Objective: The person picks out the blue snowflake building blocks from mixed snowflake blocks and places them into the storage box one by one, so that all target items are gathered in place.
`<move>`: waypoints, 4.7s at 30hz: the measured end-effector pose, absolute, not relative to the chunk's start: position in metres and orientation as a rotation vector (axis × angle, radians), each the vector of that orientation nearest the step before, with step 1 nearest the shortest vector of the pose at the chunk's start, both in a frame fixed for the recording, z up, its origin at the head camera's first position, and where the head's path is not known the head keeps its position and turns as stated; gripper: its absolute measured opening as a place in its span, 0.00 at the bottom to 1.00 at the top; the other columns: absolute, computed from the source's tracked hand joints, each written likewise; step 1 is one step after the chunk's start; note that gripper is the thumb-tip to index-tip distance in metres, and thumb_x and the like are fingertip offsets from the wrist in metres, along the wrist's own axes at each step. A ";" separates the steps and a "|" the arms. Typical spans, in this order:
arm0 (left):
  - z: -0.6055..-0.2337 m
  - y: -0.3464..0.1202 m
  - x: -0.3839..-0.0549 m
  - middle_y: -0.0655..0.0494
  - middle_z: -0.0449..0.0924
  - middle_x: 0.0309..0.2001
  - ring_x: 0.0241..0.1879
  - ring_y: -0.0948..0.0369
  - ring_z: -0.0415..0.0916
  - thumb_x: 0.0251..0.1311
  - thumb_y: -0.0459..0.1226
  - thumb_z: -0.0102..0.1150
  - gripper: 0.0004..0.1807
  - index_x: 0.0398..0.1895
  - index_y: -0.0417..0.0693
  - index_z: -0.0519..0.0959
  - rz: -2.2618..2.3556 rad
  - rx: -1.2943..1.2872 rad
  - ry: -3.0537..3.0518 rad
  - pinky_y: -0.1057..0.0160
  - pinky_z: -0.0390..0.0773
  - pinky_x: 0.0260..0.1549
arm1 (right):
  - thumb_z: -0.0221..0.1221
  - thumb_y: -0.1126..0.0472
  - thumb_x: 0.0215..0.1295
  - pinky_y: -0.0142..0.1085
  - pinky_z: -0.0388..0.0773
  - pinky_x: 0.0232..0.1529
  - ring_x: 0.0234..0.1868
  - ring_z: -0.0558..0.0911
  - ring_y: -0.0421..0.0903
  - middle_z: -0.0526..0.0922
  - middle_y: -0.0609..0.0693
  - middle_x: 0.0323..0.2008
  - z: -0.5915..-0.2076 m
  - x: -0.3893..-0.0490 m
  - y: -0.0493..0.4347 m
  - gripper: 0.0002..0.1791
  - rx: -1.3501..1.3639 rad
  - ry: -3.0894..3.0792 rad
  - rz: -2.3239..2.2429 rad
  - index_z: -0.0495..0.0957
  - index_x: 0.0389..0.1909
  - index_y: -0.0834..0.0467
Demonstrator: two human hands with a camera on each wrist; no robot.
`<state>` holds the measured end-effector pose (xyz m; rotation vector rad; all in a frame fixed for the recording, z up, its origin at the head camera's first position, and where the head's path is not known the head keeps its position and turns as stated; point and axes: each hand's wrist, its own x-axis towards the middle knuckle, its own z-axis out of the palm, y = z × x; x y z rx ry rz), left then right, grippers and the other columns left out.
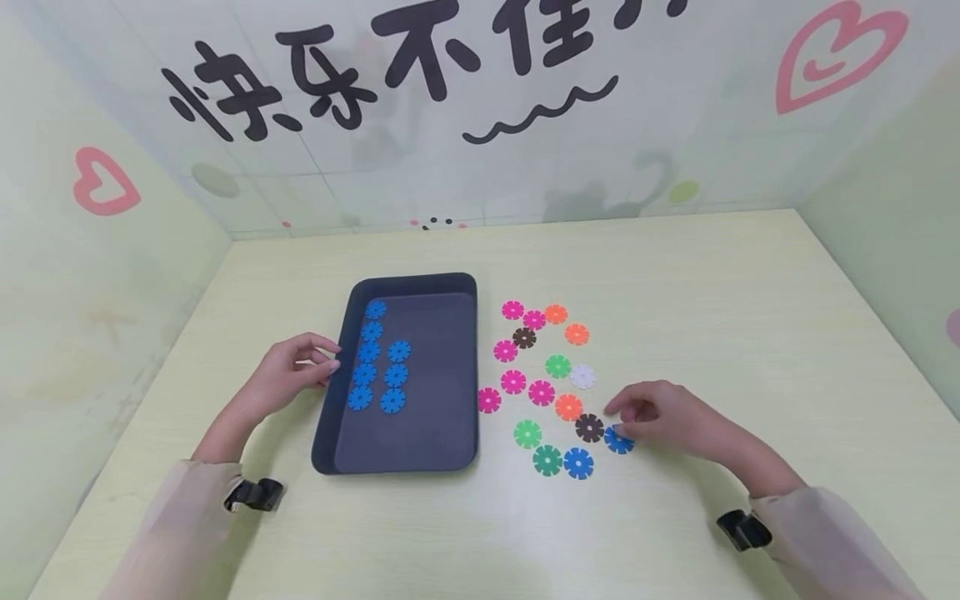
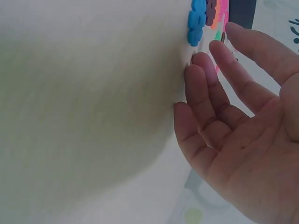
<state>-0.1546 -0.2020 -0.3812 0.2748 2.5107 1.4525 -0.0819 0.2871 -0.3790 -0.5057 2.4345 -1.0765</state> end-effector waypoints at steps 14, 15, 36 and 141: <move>-0.381 -0.203 -0.153 0.44 0.78 0.29 0.27 0.52 0.78 0.61 0.31 0.55 0.13 0.47 0.32 0.72 1.450 0.268 2.519 0.61 0.79 0.30 | 0.68 0.55 0.49 0.28 0.71 0.34 0.34 0.69 0.41 0.71 0.50 0.33 -0.386 -0.073 0.292 0.21 -0.535 2.480 -1.088 0.78 0.44 0.58; -0.381 -0.202 -0.153 0.44 0.78 0.29 0.27 0.52 0.78 0.61 0.31 0.55 0.13 0.47 0.32 0.72 1.448 0.268 2.520 0.61 0.79 0.30 | 0.68 0.55 0.49 0.28 0.71 0.34 0.34 0.69 0.41 0.70 0.50 0.33 -0.386 -0.073 0.292 0.21 -0.538 2.476 -1.084 0.78 0.44 0.57; -0.381 -0.202 -0.154 0.44 0.78 0.30 0.27 0.54 0.78 0.61 0.30 0.55 0.13 0.46 0.32 0.72 1.447 0.258 2.522 0.62 0.79 0.29 | 0.70 0.63 0.45 0.28 0.70 0.30 0.32 0.68 0.42 0.69 0.47 0.31 -0.389 -0.075 0.288 0.18 -0.537 2.538 -1.010 0.78 0.39 0.55; -0.381 -0.201 -0.153 0.43 0.78 0.30 0.26 0.55 0.78 0.61 0.30 0.54 0.12 0.46 0.32 0.72 1.469 0.258 2.512 0.58 0.80 0.31 | 0.67 0.68 0.50 0.34 0.78 0.31 0.29 0.77 0.44 0.78 0.46 0.28 -0.339 -0.152 0.169 0.18 -0.794 2.406 -1.158 0.79 0.44 0.59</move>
